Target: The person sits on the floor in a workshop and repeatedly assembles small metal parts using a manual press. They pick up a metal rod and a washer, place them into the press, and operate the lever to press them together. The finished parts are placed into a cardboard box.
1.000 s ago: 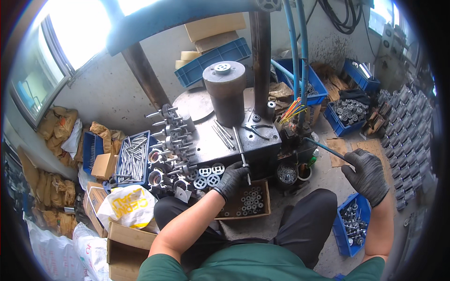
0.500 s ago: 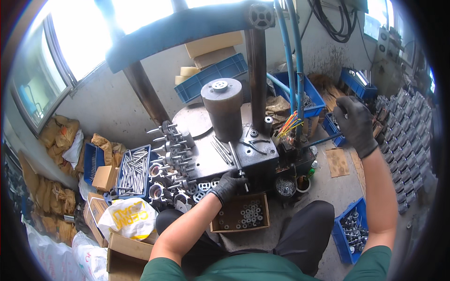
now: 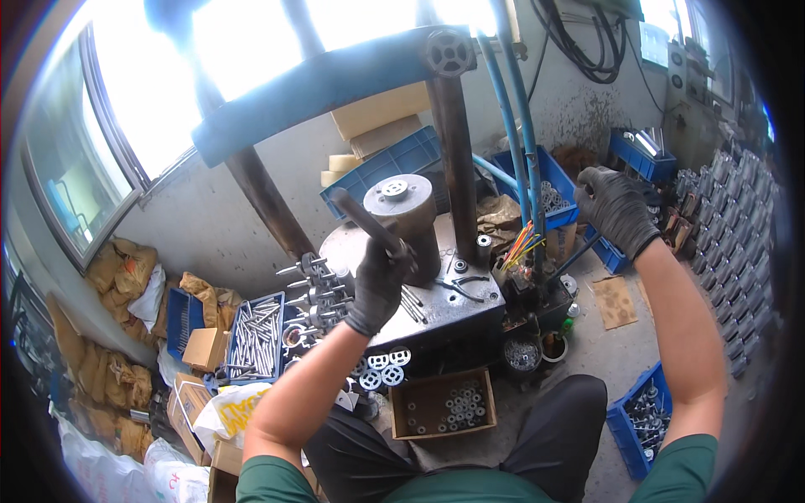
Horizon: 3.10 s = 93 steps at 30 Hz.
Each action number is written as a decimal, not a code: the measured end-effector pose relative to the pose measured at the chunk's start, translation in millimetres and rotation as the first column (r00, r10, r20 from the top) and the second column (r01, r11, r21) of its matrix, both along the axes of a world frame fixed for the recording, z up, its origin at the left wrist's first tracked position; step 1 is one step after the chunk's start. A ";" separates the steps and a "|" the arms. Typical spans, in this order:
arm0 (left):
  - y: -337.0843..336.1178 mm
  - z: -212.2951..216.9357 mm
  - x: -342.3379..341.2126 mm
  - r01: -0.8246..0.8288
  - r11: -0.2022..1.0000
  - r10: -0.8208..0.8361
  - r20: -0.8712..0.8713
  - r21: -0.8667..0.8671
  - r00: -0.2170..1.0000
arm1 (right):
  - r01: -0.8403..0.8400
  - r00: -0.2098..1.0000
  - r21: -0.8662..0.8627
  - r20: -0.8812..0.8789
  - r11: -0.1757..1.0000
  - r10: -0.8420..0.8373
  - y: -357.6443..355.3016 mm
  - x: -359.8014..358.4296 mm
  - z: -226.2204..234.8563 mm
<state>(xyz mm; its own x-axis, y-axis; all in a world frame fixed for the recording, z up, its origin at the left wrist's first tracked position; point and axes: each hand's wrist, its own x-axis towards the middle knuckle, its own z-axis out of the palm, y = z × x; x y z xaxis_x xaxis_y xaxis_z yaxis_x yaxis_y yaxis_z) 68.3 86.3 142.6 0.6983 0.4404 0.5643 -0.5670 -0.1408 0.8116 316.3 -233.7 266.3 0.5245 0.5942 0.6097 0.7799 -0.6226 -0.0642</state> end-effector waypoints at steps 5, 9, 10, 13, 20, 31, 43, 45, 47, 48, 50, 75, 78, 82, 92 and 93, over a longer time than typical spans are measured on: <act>85.2 50.1 61.2 -0.360 0.903 0.339 0.125 0.234 0.932 | 0.009 0.999 0.008 -0.036 1.000 -0.009 3.7 2.5 0.9; 110.4 75.1 103.0 -0.411 0.900 0.408 0.056 0.146 0.911 | 0.060 0.996 -0.038 -0.058 0.997 -0.062 1.3 0.8 2.9; 120.9 78.8 109.6 -0.430 0.884 0.435 0.014 0.185 0.900 | 0.064 0.996 -0.039 -0.053 0.997 -0.066 1.1 0.5 3.3; 146.6 78.1 123.6 -0.476 0.816 0.519 -0.051 0.327 0.854 | 0.052 0.997 -0.038 -0.049 0.998 -0.054 6.8 -0.8 0.8; 129.1 85.3 131.5 -0.512 0.697 0.642 -0.117 0.502 0.758 | 0.007 1.000 0.019 -0.012 1.000 -0.007 -5.4 -3.8 -9.7; 139.9 68.8 138.2 -0.498 0.785 0.554 -0.058 0.368 0.830 | -0.087 0.996 -0.055 -0.039 0.995 0.085 -66.7 -65.3 -41.2; 145.1 55.6 143.9 -0.510 0.780 0.559 -0.039 0.362 0.828 | -0.306 0.935 -0.467 -0.314 0.830 0.168 -91.9 -122.4 -45.9; 143.7 55.4 144.3 -0.519 0.765 0.579 -0.056 0.382 0.813 | -0.292 0.939 -0.504 -0.311 0.813 0.145 -89.5 -124.9 -44.8; 139.9 56.5 146.0 -0.511 0.759 0.580 -0.063 0.403 0.812 | -0.283 0.941 -0.513 -0.314 0.810 0.129 -91.9 -124.6 -45.6; 137.2 57.4 146.8 -0.507 0.758 0.579 -0.065 0.411 0.813 | -0.281 0.939 -0.505 -0.319 0.816 0.126 -97.2 -121.8 -48.0; 136.4 59.3 142.8 -0.516 0.744 0.602 -0.091 0.424 0.793 | -0.284 0.933 -0.496 -0.339 0.821 0.118 -104.1 -120.1 -51.8; 114.8 74.1 124.3 -0.558 0.590 0.739 -0.111 0.584 0.665 | -0.115 0.913 -0.363 -0.406 0.925 -0.045 -143.5 -168.9 -123.7; 113.5 74.0 124.4 -0.559 0.576 0.749 -0.112 0.596 0.653 | -0.110 0.913 -0.356 -0.406 0.928 -0.047 -143.0 -168.5 -123.9; 111.4 74.3 124.3 -0.560 0.579 0.752 -0.122 0.592 0.648 | -0.111 0.917 -0.343 -0.398 0.933 -0.037 -142.5 -168.2 -122.7; 112.1 72.4 124.9 -0.584 0.540 0.771 -0.077 0.606 0.632 | -0.169 0.923 -0.381 -0.384 0.909 0.011 -141.6 -162.6 -116.6; 112.2 72.4 124.9 -0.584 0.544 0.766 -0.073 0.603 0.638 | -0.187 0.918 -0.405 -0.396 0.895 0.012 -141.2 -161.2 -113.3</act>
<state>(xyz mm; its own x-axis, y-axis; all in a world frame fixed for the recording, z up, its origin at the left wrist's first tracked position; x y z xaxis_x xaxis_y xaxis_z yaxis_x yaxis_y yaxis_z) 193.1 198.5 215.0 0.4718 0.5817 0.6626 0.1275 -0.7886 0.6016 155.1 -374.9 153.0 0.5837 0.8102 0.0541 0.8099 -0.5762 -0.1098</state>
